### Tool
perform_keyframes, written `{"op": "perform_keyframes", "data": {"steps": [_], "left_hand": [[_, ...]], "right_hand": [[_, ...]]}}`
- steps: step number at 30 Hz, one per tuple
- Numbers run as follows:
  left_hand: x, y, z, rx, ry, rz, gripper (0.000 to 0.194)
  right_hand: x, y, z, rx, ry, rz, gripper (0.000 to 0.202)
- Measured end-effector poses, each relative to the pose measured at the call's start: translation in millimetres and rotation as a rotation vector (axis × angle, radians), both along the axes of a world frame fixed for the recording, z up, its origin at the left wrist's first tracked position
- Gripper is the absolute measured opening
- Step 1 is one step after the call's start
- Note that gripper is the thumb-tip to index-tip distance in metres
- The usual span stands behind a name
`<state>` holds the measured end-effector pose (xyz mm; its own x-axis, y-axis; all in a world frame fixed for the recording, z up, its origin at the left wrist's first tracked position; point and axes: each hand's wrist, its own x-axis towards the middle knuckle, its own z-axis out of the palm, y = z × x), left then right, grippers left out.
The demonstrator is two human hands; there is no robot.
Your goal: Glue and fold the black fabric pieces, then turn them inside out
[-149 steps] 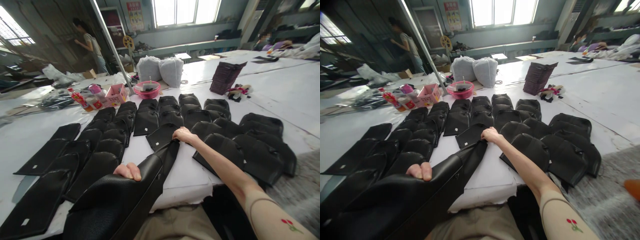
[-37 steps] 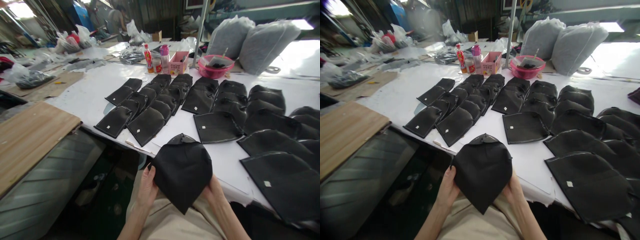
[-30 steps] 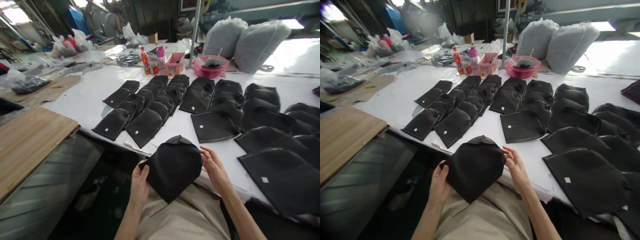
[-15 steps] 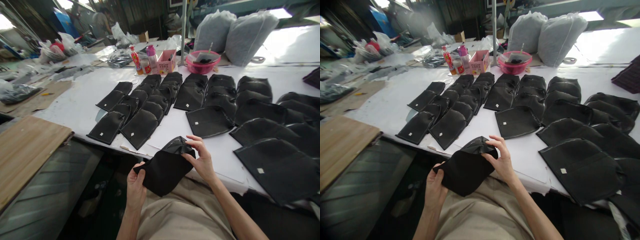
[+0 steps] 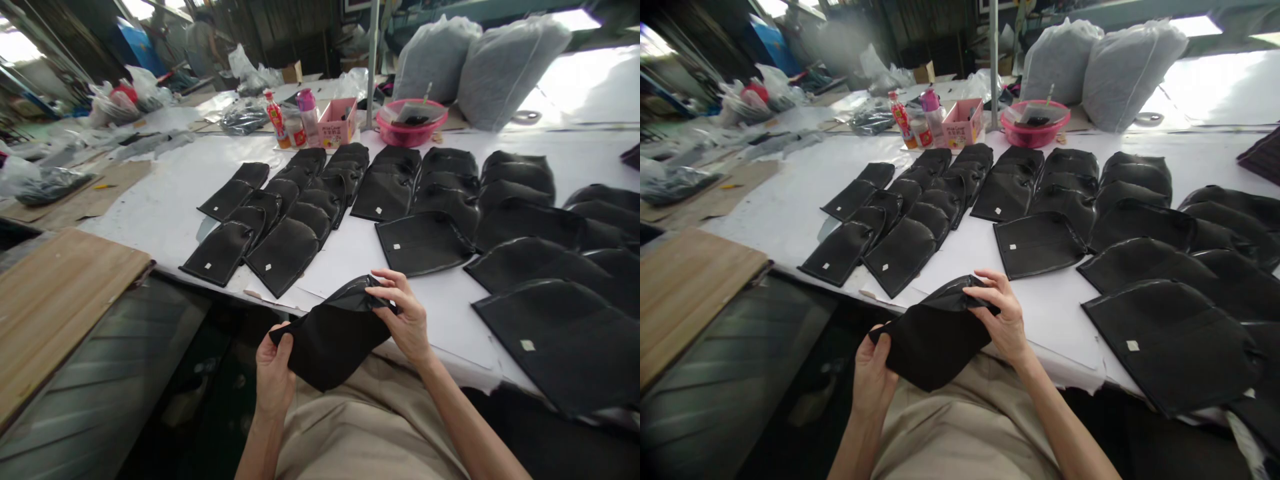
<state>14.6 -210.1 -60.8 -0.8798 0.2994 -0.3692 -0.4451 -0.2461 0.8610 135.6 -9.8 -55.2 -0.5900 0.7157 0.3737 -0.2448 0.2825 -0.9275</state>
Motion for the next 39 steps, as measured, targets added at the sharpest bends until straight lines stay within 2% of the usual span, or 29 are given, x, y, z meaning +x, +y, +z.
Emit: {"op": "perform_keyframes", "data": {"steps": [5,7,11,14,16,24,29,34,39], "left_hand": [[1,3,4.1,0.016,0.025,0.029,0.045],[1,5,6.0,0.023,0.052,0.042,0.043],[0,5,9.1,0.018,0.108,0.079,0.038],[-1,3,11.1,-0.026,0.136,0.117,0.040],[-2,1,11.1,-0.046,0.149,0.122,0.041],[-5,-9,1.9,-0.105,0.258,0.087,0.037],[-3,-8,4.6,-0.145,0.192,0.105,0.042],[-4,-9,5.0,-0.137,0.149,0.118,0.042],[-6,-10,1.2,-0.128,0.161,0.091,0.039]], "right_hand": [[0,0,6.9,-0.022,-0.041,0.009,0.011],[2,-2,11.5,-0.097,-0.077,0.020,0.010],[7,-2,18.3,-0.313,-0.131,0.086,0.023],[8,-1,17.7,-0.477,-0.134,0.123,0.028],[8,0,15.6,-0.519,-0.138,0.126,0.028],[5,1,8.4,-0.491,-0.101,0.114,0.020],[3,2,5.0,-0.425,-0.109,0.095,0.019],[1,1,10.5,-0.405,-0.106,0.108,0.022],[1,-3,15.8,-0.286,-0.071,0.085,0.017]]}}
